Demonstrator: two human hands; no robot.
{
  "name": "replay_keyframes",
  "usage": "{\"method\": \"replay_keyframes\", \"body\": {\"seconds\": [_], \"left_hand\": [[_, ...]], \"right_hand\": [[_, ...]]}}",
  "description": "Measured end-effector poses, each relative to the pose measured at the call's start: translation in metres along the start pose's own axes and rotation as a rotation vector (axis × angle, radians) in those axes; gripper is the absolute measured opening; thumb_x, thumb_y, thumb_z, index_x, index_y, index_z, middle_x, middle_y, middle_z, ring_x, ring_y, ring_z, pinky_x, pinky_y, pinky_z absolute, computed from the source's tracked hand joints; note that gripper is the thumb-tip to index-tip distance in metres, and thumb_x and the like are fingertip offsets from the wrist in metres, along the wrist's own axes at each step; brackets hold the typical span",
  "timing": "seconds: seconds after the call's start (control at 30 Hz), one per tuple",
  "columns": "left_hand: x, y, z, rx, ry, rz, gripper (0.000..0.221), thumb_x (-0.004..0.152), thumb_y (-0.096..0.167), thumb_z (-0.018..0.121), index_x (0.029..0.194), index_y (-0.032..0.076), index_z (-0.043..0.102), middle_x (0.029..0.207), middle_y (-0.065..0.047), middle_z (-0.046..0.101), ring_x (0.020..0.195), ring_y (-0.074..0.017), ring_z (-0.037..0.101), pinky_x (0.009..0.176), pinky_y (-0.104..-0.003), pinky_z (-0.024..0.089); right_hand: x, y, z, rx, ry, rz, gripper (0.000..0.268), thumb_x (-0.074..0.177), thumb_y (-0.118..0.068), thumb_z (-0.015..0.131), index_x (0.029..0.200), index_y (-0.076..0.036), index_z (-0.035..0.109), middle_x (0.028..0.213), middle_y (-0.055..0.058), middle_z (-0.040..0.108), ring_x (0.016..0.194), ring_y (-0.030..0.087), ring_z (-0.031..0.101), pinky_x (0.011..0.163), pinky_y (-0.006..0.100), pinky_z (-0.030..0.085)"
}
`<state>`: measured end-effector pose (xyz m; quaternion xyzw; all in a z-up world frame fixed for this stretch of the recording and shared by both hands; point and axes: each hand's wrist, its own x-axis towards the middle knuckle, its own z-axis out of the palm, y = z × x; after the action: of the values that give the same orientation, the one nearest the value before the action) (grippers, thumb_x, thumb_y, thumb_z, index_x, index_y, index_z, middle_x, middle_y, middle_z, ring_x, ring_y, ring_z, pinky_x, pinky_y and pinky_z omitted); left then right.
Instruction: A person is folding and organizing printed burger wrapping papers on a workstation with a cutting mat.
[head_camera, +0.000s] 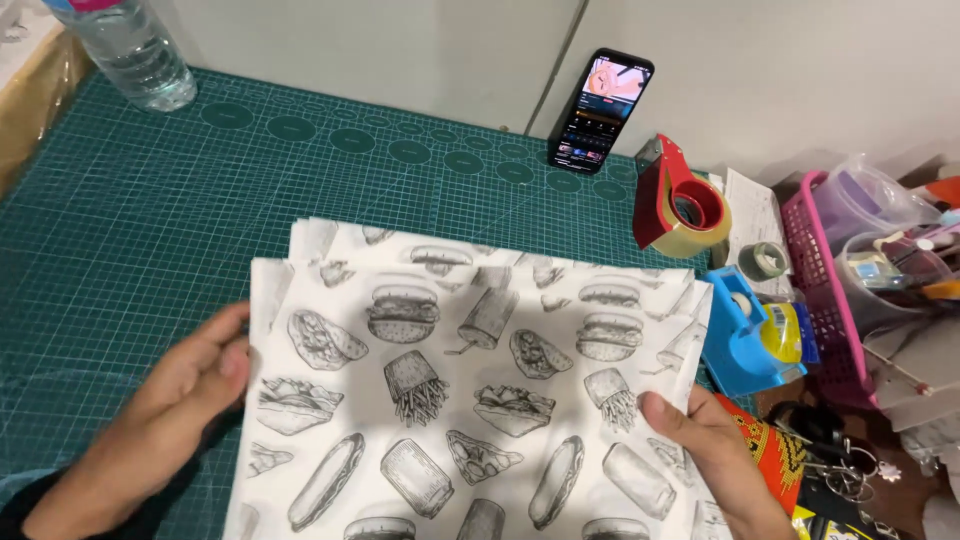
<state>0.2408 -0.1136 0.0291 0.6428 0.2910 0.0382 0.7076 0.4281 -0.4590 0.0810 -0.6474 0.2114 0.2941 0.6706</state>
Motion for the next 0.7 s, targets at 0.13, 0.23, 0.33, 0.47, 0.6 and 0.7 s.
{"method": "replay_keyframes", "body": {"seconds": [0.13, 0.23, 0.33, 0.47, 0.6, 0.7], "left_hand": [[0.001, 0.003, 0.001, -0.231, -0.217, 0.135, 0.060, 0.083, 0.011, 0.071, 0.140, -0.002, 0.063, 0.101, -0.017, 0.087, 0.073, -0.0224, 0.080, 0.057, -0.034, 0.063], [0.000, 0.055, 0.018, 0.225, 0.162, -0.109, 0.037, 0.082, 0.009, 0.083, 0.119, 0.006, 0.080, 0.064, -0.014, 0.065, 0.053, -0.0224, 0.052, 0.045, -0.036, 0.035], [0.013, 0.095, 0.022, 0.441, 0.241, -0.004, 0.041, 0.084, 0.018, 0.079, 0.124, 0.012, 0.070, 0.083, -0.008, 0.069, 0.061, -0.0206, 0.049, 0.051, -0.035, 0.038], [0.061, 0.098, 0.018, 0.507, 0.187, 0.529, 0.033, 0.092, 0.009, 0.068, 0.123, 0.005, 0.057, 0.123, -0.010, 0.070, 0.112, -0.0244, 0.071, 0.085, -0.039, 0.063], [0.117, 0.076, 0.020, 0.304, 0.265, 1.005, 0.028, 0.098, -0.004, 0.070, 0.122, -0.009, 0.056, 0.114, -0.024, 0.069, 0.107, -0.0315, 0.068, 0.086, -0.044, 0.059], [0.140, 0.058, 0.015, 0.211, 0.312, 1.003, 0.032, 0.098, -0.003, 0.071, 0.124, -0.012, 0.053, 0.108, -0.030, 0.070, 0.103, -0.0324, 0.068, 0.080, -0.048, 0.058]], "right_hand": [[0.002, -0.008, 0.008, -0.085, 0.056, -0.034, 0.058, 0.080, -0.007, 0.057, 0.134, 0.011, 0.064, 0.123, 0.034, 0.071, 0.103, 0.048, 0.065, 0.089, 0.055, 0.049], [0.034, -0.011, -0.003, -0.111, -0.005, -0.176, 0.055, 0.075, -0.006, 0.066, 0.128, 0.009, 0.065, 0.118, 0.030, 0.073, 0.093, 0.042, 0.067, 0.080, 0.052, 0.053], [0.057, -0.038, 0.005, -0.314, 0.001, -0.370, 0.055, 0.076, -0.013, 0.069, 0.129, 0.003, 0.068, 0.115, 0.022, 0.075, 0.095, 0.032, 0.070, 0.083, 0.045, 0.056], [0.092, -0.072, 0.028, -0.619, -0.241, -0.823, 0.051, 0.098, -0.035, 0.064, 0.057, -0.020, 0.038, 0.044, -0.006, 0.031, 0.036, 0.007, 0.024, 0.036, 0.028, 0.014], [0.168, -0.074, 0.045, -0.458, -0.353, -1.223, 0.016, 0.106, -0.018, 0.065, 0.105, -0.003, 0.069, 0.096, 0.004, 0.062, 0.092, 0.014, 0.056, 0.083, 0.032, 0.050], [0.188, -0.069, 0.055, -0.400, -0.343, -1.247, 0.008, 0.108, -0.005, 0.064, 0.107, -0.001, 0.071, 0.089, 0.003, 0.058, 0.086, 0.010, 0.048, 0.084, 0.035, 0.046]]}}
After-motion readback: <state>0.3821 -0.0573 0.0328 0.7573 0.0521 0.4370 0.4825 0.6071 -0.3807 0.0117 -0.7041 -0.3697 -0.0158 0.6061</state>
